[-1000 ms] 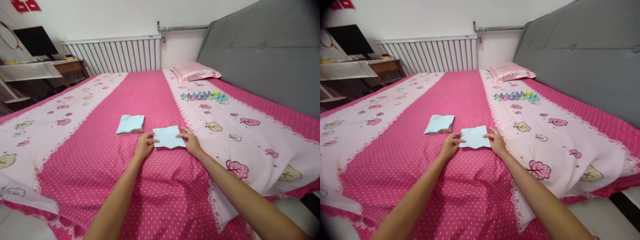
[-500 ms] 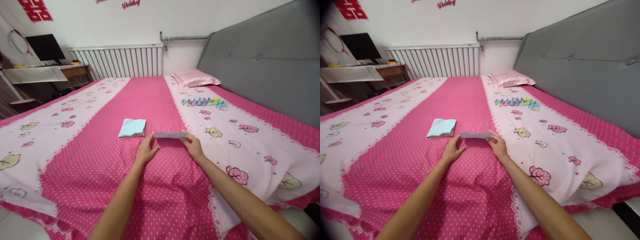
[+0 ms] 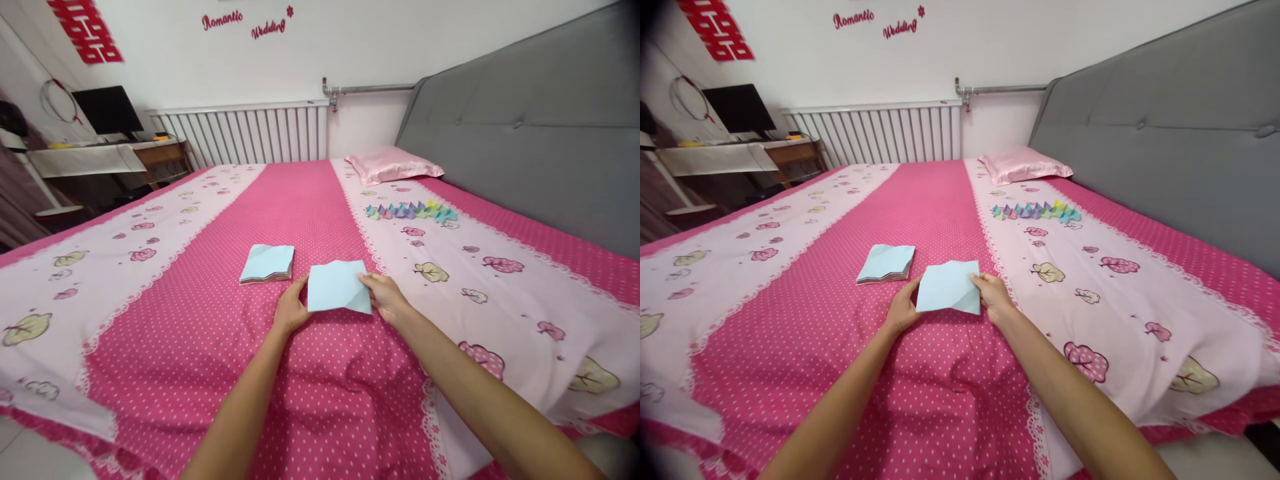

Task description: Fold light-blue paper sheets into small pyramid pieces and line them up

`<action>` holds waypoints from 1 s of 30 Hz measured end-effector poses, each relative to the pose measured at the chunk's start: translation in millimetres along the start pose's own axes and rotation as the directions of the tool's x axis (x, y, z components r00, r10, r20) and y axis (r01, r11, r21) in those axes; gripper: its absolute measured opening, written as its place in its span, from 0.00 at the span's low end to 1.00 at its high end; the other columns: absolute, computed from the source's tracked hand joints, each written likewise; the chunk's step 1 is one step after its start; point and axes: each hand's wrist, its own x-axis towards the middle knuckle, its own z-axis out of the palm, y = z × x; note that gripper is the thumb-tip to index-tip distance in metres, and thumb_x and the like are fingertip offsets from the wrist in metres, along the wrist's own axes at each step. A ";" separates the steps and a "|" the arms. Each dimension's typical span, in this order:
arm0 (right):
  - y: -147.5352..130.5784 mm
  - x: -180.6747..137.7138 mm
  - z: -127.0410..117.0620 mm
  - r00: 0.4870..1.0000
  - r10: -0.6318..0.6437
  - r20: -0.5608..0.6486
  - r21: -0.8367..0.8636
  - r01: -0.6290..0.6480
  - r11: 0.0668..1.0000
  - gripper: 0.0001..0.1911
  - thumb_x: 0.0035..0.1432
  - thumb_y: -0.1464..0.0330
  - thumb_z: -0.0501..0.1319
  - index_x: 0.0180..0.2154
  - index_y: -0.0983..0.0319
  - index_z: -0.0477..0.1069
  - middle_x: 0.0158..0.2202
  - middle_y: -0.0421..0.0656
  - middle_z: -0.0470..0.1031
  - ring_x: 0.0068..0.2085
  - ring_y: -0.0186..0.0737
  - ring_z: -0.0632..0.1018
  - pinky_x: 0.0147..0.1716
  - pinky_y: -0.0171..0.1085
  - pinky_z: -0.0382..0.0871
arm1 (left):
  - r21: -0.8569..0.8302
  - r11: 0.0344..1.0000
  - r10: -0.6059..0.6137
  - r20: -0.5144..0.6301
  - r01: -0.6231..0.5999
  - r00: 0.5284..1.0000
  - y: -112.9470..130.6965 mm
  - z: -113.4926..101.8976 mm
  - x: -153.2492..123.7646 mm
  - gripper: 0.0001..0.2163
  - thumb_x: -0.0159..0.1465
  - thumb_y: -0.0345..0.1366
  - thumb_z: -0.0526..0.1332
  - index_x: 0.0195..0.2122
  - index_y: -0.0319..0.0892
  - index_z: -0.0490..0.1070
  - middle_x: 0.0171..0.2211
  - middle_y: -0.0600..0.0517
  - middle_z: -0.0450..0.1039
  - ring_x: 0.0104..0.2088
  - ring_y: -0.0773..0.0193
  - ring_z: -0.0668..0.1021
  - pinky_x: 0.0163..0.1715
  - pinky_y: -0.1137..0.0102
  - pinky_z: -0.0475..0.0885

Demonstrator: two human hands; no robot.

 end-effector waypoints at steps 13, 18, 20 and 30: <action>10.4 -5.6 -58.6 0.882 -0.176 0.438 -0.260 0.311 0.914 0.22 0.47 0.75 0.51 0.44 0.60 0.74 0.43 0.42 0.77 0.42 0.41 0.77 0.45 0.43 0.69 | 0.336 0.892 0.340 -0.060 -0.302 0.938 17.3 1.5 -18.8 0.18 0.62 0.39 0.55 0.54 0.48 0.64 0.57 0.44 0.60 0.53 0.59 0.69 0.51 0.65 0.66; 24.0 -5.0 -66.2 0.828 -0.322 0.459 -0.288 0.481 0.828 0.18 0.50 0.72 0.56 0.43 0.58 0.74 0.45 0.42 0.76 0.46 0.42 0.76 0.47 0.43 0.68 | 0.386 0.735 0.625 -0.067 -0.558 0.778 17.0 5.8 -25.8 0.14 0.64 0.31 0.51 0.48 0.47 0.69 0.46 0.46 0.70 0.45 0.62 0.74 0.43 0.66 0.71; 31.3 -4.0 -64.3 0.833 -0.348 0.429 -0.264 0.484 0.834 0.16 0.50 0.70 0.57 0.42 0.58 0.75 0.43 0.43 0.77 0.43 0.42 0.77 0.45 0.42 0.70 | 0.381 0.715 0.660 -0.095 -0.586 0.745 18.8 6.2 -28.1 0.13 0.63 0.29 0.51 0.46 0.46 0.70 0.43 0.46 0.72 0.42 0.63 0.75 0.40 0.67 0.71; 36.6 4.2 -55.7 0.841 -0.341 0.420 -0.276 0.476 0.835 0.14 0.50 0.63 0.61 0.40 0.59 0.76 0.40 0.44 0.78 0.39 0.41 0.77 0.40 0.41 0.70 | 0.226 0.874 0.457 -0.080 -0.431 0.886 15.8 13.9 -29.8 0.11 0.62 0.31 0.52 0.38 0.43 0.75 0.33 0.48 0.73 0.33 0.65 0.73 0.34 0.69 0.69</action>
